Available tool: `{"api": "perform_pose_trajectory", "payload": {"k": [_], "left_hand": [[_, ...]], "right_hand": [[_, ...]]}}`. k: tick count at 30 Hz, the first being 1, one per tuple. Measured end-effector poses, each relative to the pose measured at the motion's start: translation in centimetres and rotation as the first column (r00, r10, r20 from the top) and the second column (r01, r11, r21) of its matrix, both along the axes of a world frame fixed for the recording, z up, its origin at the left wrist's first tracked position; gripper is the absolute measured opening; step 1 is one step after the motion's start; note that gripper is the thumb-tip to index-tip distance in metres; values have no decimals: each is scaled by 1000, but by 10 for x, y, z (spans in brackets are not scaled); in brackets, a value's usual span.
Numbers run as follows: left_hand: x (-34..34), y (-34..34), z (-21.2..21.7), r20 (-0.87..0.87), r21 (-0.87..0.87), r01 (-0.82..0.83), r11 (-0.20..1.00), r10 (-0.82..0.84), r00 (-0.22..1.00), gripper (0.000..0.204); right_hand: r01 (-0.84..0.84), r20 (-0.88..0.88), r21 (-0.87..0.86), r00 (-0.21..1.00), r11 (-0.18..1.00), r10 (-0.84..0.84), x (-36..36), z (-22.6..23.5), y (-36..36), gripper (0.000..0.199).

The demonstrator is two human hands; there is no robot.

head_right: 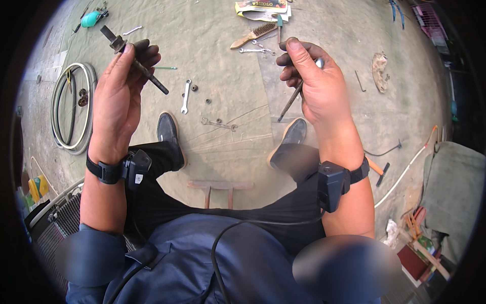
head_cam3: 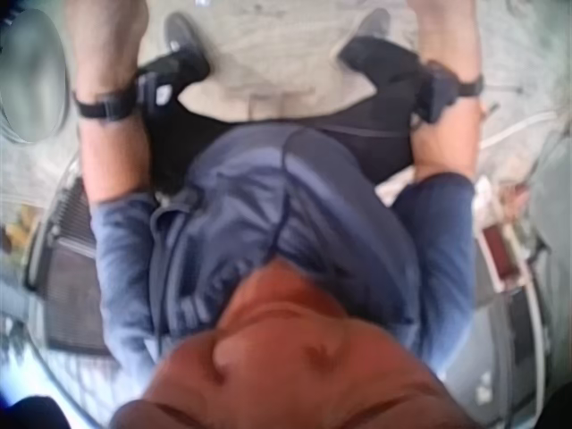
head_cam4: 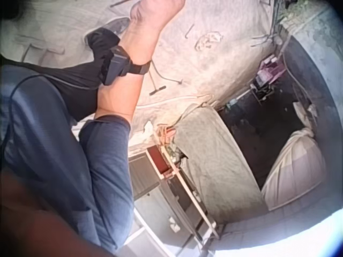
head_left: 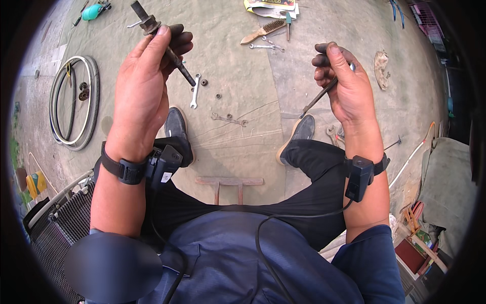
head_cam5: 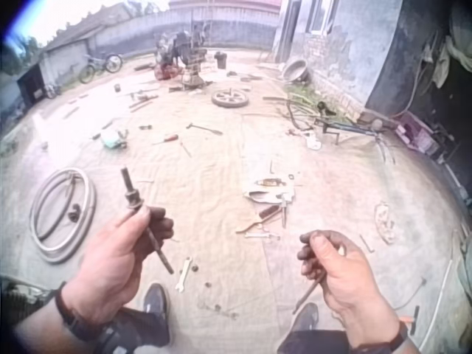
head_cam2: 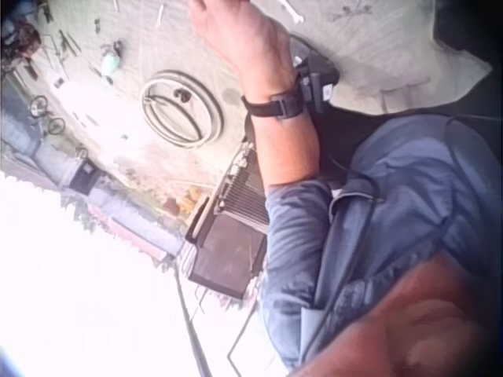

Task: The person uses a wrench to tighten and loosen nuts on a threaded rod with a ball joint. They repeatedly adjust the nuts, remove one, and place it on the floor before reattaching it.

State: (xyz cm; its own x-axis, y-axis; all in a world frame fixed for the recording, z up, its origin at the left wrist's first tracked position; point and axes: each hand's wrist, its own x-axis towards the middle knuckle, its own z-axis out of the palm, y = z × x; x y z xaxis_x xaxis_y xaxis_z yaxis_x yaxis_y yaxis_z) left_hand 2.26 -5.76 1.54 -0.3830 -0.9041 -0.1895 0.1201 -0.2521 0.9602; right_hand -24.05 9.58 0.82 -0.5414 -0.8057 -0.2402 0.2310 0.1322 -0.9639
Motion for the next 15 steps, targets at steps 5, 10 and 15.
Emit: {"api": "perform_pose_trajectory", "payload": {"k": [5,10,15], "left_hand": [[0,2,1,0,28,3,1000,-3,1000,37],[-2,7,-1,30,80,61,995,-63,998,41],[-3,11,2,-19,230,73,970,-71,997,40]], "right_hand": [[-14,15,21,1000,1000,14,2,-2,-2,39],[-52,-43,70,998,996,55,9,-9,-3,44],[-223,-309,230,906,947,289,26,-29,-10,40]]}}
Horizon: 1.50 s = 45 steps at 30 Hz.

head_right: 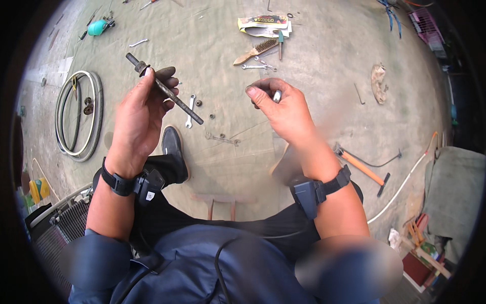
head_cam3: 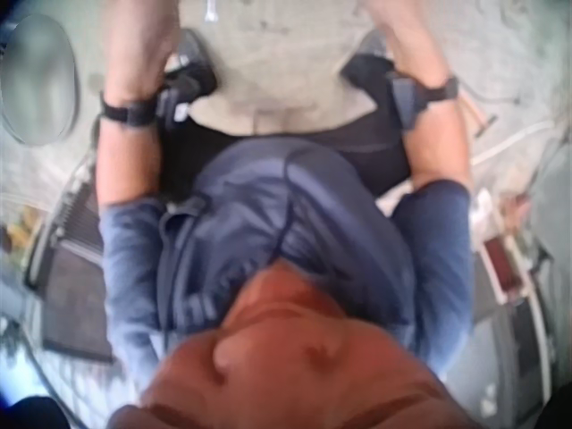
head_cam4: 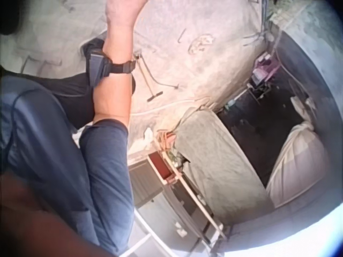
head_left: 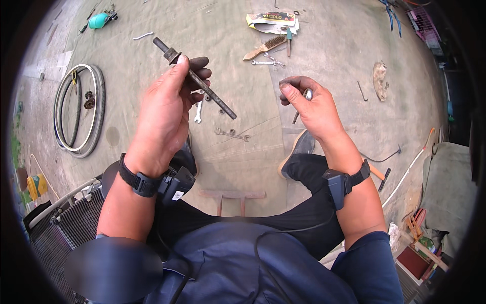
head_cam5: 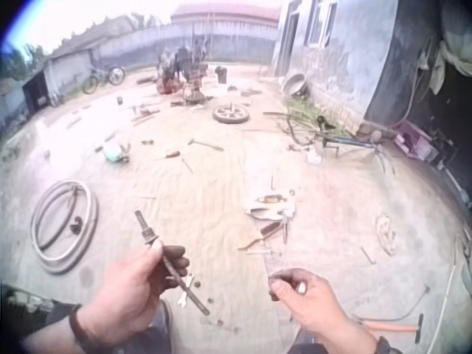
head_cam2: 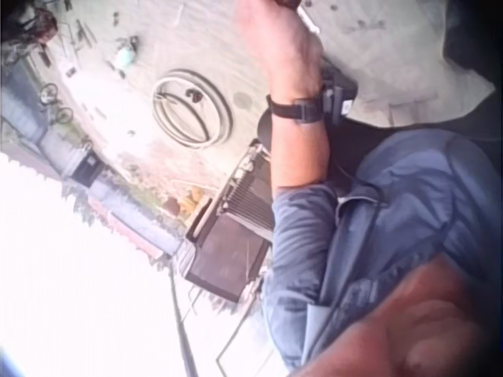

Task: The person uses a wrench to tighten and loosen nuts on a threaded rod with a ball joint. They repeatedly adjust the nuts, remove one, and place it on the floor before reattaching it.

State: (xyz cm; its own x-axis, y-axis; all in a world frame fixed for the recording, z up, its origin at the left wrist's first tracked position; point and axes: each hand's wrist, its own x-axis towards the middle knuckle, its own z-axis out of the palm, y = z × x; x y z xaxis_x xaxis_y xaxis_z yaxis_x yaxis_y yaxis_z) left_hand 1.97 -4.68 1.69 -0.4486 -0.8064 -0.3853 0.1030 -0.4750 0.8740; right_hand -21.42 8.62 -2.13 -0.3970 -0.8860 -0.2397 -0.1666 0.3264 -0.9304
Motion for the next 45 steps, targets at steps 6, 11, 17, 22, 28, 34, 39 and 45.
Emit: {"api": "perform_pose_trajectory", "payload": {"k": [6,11,17,22,28,34,39,45], "left_hand": [[1,9,-3,-58,142,81,986,-74,996,37],[1,17,-3,-57,127,176,976,-170,984,36],[2,23,0,4,6,288,958,-288,958,36],[4,26,-1,23,-47,314,948,-313,949,32],[1,33,6,0,-180,404,897,-410,912,34],[19,8,13,-47,-246,477,844,-502,864,37],[21,8,17,-250,-267,385,883,-449,858,36],[18,9,15,-286,-267,439,858,-506,814,37]], "right_hand": [[-296,-360,218,861,930,359,15,-23,-8,29],[-303,-502,310,753,901,426,12,-44,-10,31],[-197,-673,341,632,919,385,2,-39,-18,43],[-336,-246,96,904,937,349,23,4,-22,41],[-386,534,-56,768,921,355,54,38,3,40],[-275,609,17,766,961,208,46,62,23,46],[-399,582,28,752,917,309,37,72,30,35],[-346,374,-109,855,932,361,42,72,34,39]]}}
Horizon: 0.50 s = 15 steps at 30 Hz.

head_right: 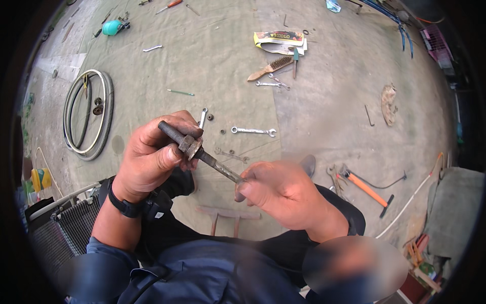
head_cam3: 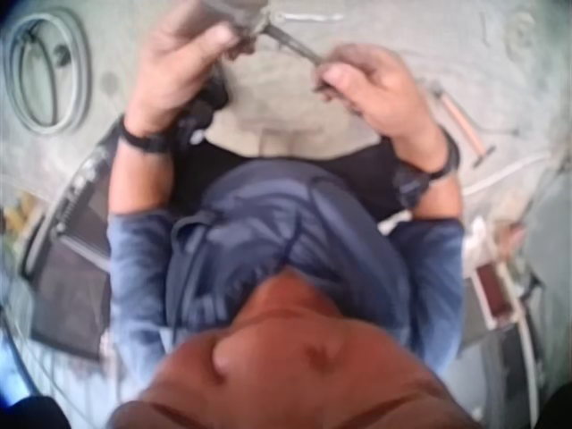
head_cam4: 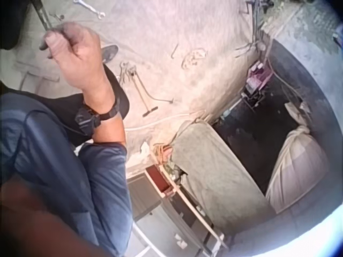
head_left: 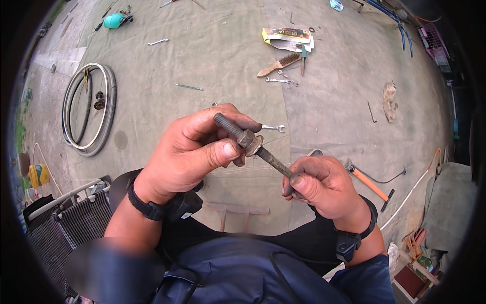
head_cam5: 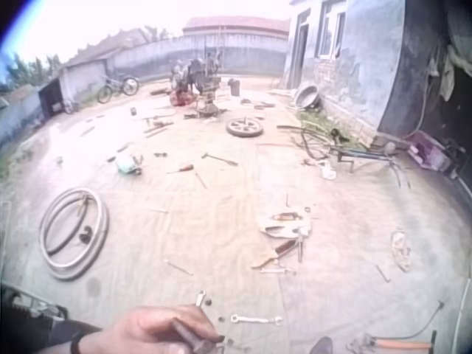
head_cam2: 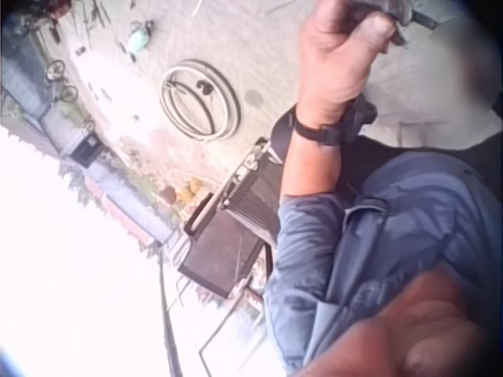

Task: The person uses a wrench to tighten and loosen nuts on a threaded rod with a ball joint. They repeatedly adjust the nuts, remove one, and place it on the floor before reattaching it.

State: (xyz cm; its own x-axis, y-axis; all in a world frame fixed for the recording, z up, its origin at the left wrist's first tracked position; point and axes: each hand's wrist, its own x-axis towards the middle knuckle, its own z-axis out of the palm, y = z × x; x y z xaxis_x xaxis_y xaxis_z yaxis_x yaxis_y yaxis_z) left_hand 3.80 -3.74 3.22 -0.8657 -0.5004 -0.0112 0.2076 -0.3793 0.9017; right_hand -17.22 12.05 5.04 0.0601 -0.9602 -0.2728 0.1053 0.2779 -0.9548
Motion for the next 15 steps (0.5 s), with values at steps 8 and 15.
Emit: {"api": "perform_pose_trajectory", "payload": {"k": [8,15], "left_hand": [[-7,5,-3,17,-24,-66,998,66,998,39],[-1,0,-3,-48,27,-20,999,21,999,30]], "right_hand": [[-74,-302,-126,953,989,33,-4,5,-2,16],[-72,-473,-287,878,955,-76,-3,0,2,10]]}}
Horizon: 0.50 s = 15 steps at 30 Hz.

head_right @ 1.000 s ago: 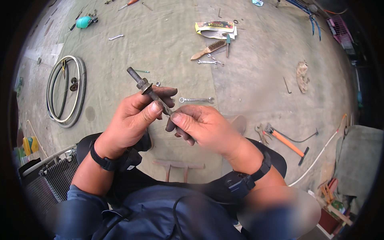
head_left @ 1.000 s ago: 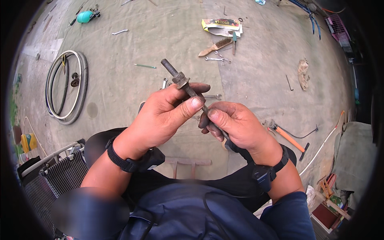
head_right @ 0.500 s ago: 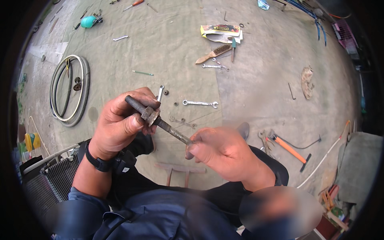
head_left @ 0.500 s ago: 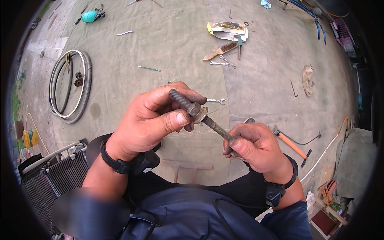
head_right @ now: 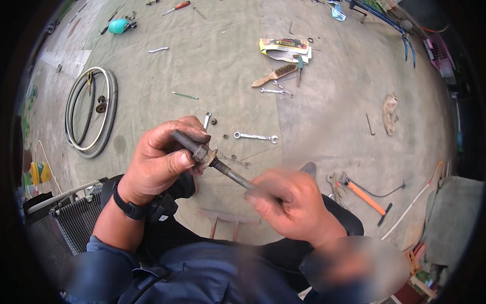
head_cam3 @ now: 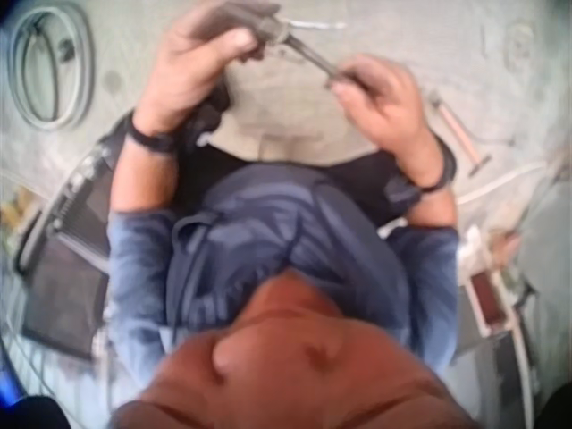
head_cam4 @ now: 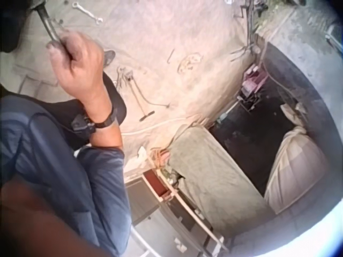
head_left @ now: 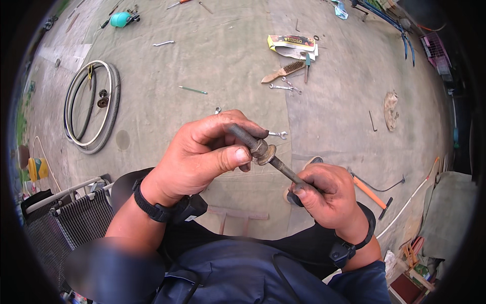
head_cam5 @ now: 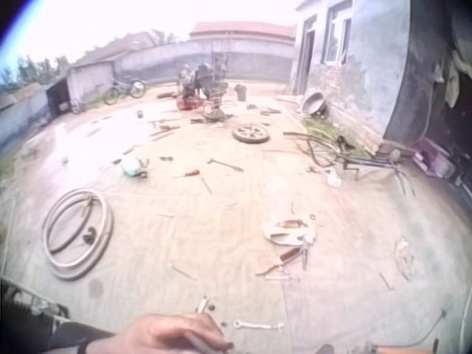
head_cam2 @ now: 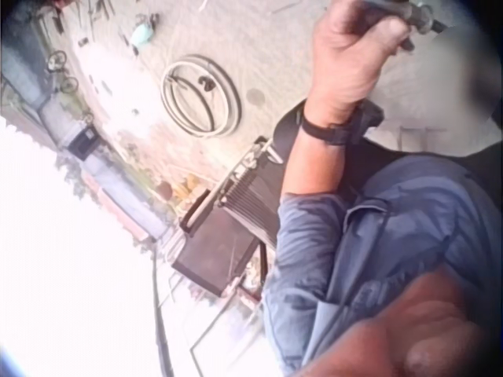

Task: The person uses a wrench to tighten and loosen nuts on a threaded rod with a ball joint. They repeatedly adjust the nuts, remove one, and place it on the floor before reattaching it.

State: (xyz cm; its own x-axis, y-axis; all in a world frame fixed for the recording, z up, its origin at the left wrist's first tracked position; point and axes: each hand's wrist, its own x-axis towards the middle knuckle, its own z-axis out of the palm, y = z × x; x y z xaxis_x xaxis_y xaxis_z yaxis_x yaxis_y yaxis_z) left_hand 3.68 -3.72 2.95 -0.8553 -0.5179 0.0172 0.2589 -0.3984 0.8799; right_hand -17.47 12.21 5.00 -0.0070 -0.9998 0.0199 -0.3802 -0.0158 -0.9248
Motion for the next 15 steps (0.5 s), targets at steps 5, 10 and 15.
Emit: {"api": "perform_pose_trajectory", "payload": {"k": [5,10,15], "left_hand": [[2,1,5,42,2,-80,997,80,996,26],[4,1,10,147,-166,-164,972,189,971,24],[2,2,7,153,-299,-201,933,255,955,24]], "right_hand": [[-7,-123,-45,992,999,1,-1,3,-1,11],[-12,-253,-86,967,996,-10,-2,7,-1,13],[10,-382,-169,921,986,-75,0,9,1,15]]}}
